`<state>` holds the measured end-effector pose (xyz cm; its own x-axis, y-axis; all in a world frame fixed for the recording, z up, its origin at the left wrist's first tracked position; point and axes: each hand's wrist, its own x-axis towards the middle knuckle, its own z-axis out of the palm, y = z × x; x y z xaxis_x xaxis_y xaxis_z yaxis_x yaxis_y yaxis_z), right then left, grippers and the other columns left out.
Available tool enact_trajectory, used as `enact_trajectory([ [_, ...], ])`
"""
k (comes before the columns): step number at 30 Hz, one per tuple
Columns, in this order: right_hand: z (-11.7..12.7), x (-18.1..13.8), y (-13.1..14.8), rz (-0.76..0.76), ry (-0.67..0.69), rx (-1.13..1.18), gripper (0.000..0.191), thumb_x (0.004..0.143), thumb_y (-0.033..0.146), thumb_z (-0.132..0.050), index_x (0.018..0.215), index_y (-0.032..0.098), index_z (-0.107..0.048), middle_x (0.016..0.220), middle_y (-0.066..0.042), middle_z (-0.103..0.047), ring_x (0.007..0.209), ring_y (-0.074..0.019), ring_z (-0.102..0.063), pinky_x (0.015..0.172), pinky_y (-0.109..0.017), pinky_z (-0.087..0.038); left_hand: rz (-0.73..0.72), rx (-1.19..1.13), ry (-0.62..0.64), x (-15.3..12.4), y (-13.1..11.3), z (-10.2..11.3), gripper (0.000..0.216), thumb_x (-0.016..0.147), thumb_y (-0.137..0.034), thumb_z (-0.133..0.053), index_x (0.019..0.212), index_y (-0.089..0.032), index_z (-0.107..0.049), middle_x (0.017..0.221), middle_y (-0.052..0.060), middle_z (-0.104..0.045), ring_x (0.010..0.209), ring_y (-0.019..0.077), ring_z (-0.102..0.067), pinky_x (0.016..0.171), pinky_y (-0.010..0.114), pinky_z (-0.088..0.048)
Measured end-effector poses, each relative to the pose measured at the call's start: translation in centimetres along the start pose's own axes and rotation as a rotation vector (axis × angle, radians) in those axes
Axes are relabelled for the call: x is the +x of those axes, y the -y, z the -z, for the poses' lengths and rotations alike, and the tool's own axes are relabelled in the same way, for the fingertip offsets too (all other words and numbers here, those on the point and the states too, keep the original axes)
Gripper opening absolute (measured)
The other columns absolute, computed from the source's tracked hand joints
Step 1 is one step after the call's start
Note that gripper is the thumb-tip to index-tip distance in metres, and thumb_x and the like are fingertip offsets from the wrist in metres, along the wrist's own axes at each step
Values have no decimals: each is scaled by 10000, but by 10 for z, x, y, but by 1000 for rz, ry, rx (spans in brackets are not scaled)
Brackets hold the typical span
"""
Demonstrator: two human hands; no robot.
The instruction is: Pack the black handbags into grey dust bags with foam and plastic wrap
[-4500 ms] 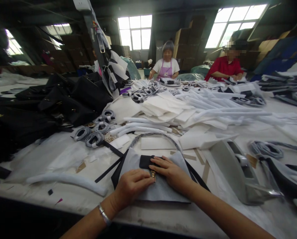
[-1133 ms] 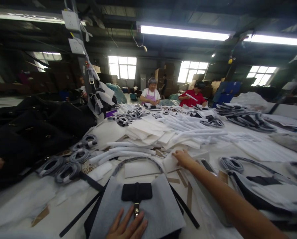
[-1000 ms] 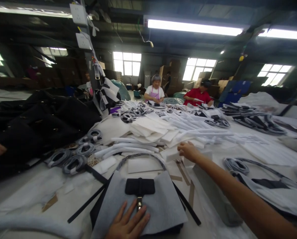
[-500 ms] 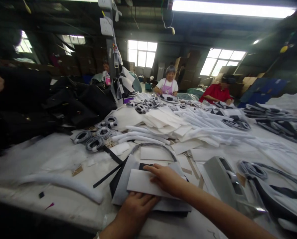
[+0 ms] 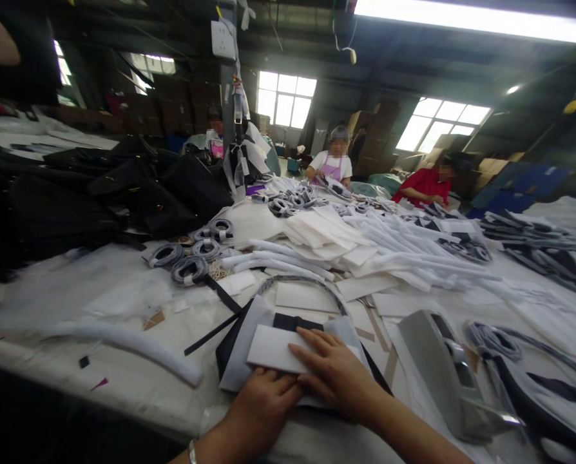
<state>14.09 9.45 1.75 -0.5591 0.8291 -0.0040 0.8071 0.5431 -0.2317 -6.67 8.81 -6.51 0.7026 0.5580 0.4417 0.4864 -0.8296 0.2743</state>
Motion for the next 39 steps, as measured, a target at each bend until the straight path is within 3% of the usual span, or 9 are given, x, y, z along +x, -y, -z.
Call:
enact_trajectory([
  [4, -17, -2, -7, 26, -27, 30, 500, 969, 397, -547, 1453, 284, -485, 1528, -118, -448, 1378, -351, -423, 1087, -569, -403, -29, 31, 13, 1, 1, 3, 322, 919, -177, -579, 1236, -234, -592, 1060, 18, -731, 824, 253, -659, 710, 381, -496],
  [8, -29, -8, -14, 71, -70, 62, 497, 1010, 397, -467, 1493, 296, -410, 1569, -83, -389, 1445, -315, -320, 1142, -573, -336, -160, 88, -48, 0, 8, 7, 368, 978, -149, -445, 1330, -158, -554, 1090, 87, -735, 794, 232, -674, 667, 360, -538],
  [14, -31, -12, -8, 64, -205, 45, 453, 977, 361, -533, 1425, 302, -501, 1494, -107, -462, 1363, -326, -398, 1110, -570, -369, -339, 148, -325, -15, 11, 12, 304, 1026, -104, -392, 1126, -145, -676, 1058, 66, -749, 1032, 171, -673, 966, 326, -522],
  [18, -30, -11, 0, 41, -268, 45, 458, 943, 341, -578, 1397, 310, -526, 1341, -109, -556, 1210, -314, -503, 1019, -550, -445, -191, 200, -270, -5, -2, 22, 276, 999, -163, -498, 1233, -180, -644, 1128, 65, -725, 1064, 185, -669, 984, 321, -521],
  [23, -37, -10, -1, 119, -377, 63, 389, 962, 331, -550, 1333, 215, -565, 1275, -110, -613, 1160, -260, -545, 1035, -460, -469, -150, 223, -39, 19, 0, 16, 725, 869, -291, -711, 1492, -155, -367, 1520, 197, -427, 1370, 316, -461, 1028, 464, -518],
  [26, -47, -12, -4, 177, -442, 50, 316, 972, 362, -559, 1233, 195, -623, 1238, -104, -658, 1181, -239, -562, 1075, -420, -456, -175, 254, -71, 19, 8, 6, 674, 938, -249, -606, 1525, -122, -299, 1501, 212, -447, 1369, 301, -466, 1030, 447, -513],
  [30, -55, -13, -6, 197, -518, -15, 289, 986, 367, -565, 1245, 247, -607, 1194, -48, -708, 1193, -232, -587, 1132, -496, -388, -206, 331, -140, 9, 10, 2, 540, 1050, -273, -310, 1535, -47, -242, 1457, 211, -503, 1378, 293, -453, 1039, 447, -492],
  [34, -49, -12, -4, 234, -482, -59, 310, 1012, 256, -519, 1320, 253, -561, 1225, -43, -707, 1223, -218, -590, 1151, -503, -372, -195, 395, -177, 6, 8, 5, 559, 1054, -317, -319, 1524, -20, -256, 1421, 192, -550, 1357, 275, -480, 1059, 410, -470],
  [39, -43, -11, -6, 329, -476, 6, 306, 1028, 230, -479, 1317, 237, -580, 1252, -43, -703, 1245, -195, -592, 1092, -421, -471, -172, 424, -189, 9, 5, 17, 504, 1055, -353, -322, 1407, -29, -480, 1350, 161, -620, 1261, 241, -569, 1003, 348, -491],
])
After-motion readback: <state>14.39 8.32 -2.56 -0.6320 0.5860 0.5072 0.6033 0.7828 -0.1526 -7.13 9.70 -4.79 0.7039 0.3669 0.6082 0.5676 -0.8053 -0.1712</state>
